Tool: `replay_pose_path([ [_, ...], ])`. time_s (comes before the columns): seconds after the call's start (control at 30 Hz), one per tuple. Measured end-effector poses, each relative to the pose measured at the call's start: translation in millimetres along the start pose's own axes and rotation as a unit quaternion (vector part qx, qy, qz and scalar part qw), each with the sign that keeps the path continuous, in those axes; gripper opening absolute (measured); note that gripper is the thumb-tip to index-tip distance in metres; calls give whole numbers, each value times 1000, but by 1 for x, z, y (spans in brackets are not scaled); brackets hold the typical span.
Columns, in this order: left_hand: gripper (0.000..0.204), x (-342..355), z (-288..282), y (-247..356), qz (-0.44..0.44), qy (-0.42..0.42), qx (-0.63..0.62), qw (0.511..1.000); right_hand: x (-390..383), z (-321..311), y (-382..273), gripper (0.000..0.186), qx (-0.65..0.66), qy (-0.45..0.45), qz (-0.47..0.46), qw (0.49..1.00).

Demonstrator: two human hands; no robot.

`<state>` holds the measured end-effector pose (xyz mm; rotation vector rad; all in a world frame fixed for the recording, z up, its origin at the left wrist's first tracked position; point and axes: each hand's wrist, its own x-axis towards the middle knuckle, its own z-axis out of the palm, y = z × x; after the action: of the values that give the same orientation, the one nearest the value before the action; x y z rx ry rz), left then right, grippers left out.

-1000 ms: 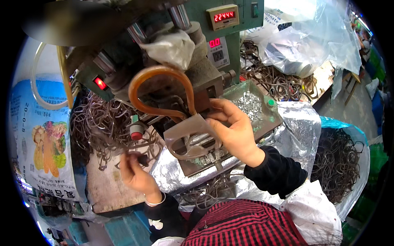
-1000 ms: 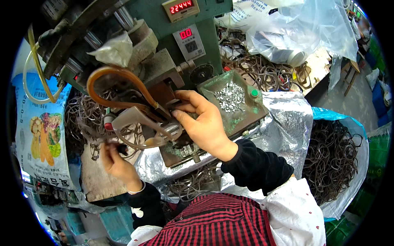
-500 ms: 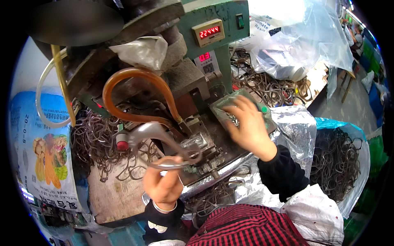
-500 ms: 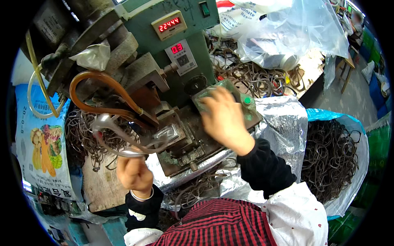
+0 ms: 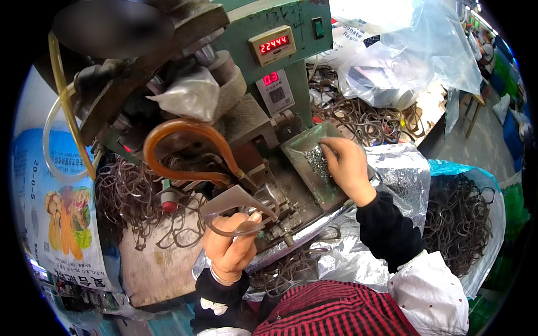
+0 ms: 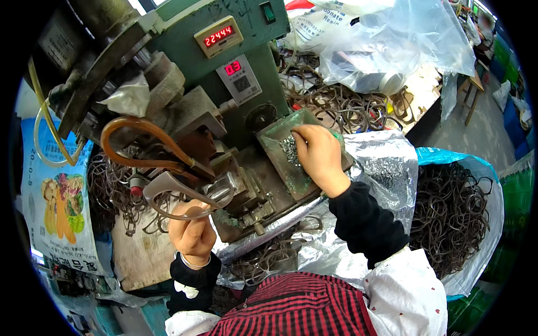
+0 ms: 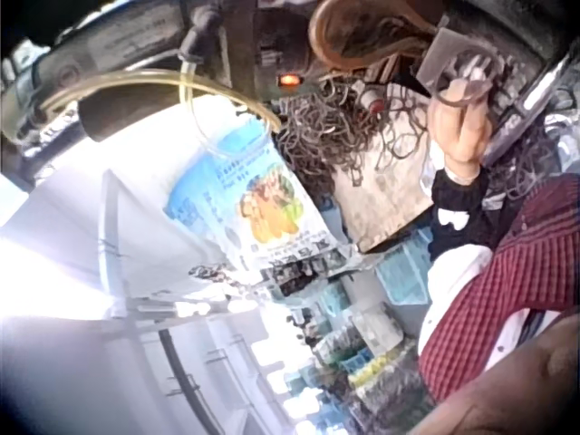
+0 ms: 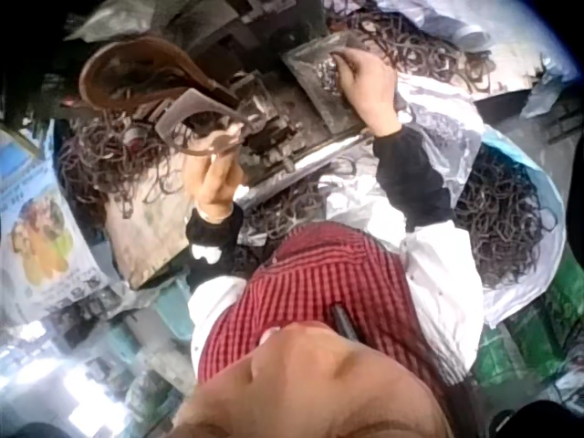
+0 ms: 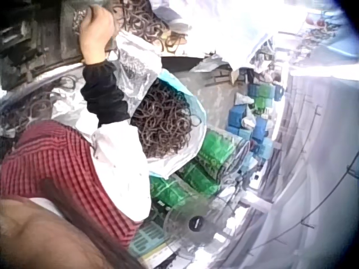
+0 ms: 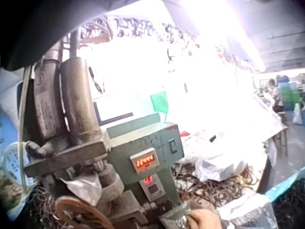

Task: The person repeatedly places metal rings into a press machine, operates the lever to press them, and removes the finished pieces. The person also picks up small metal components from a tray and places them into the machine during the process.

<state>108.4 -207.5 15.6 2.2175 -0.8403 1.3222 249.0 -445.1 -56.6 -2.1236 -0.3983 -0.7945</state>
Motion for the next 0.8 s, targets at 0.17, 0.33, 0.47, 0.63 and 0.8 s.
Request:
replay_pose_path([
  [0.17, 38, -4, -5, 19, -77, -7, 6, 997, 7, 31, 16, 10, -58, -55, -11, 997],
  [0.33, 21, -50, -72, 40, -212, 182, 284, 917, -15, 5, -12, 17, 64, -66, 101, 991],
  [0.47, 17, -17, -117, 5, -296, 143, 341, 881, -11, -10, -7, 15, 141, -32, 142, 979],
  [0.63, 19, -57, -97, -96, -300, -148, 344, 877, -4, 6, -36, 14, 185, -58, 65, 979],
  [0.8, 15, -114, -53, -132, -372, -236, 301, 846, -18, -8, -16, 17, 159, -35, 123, 979],
])
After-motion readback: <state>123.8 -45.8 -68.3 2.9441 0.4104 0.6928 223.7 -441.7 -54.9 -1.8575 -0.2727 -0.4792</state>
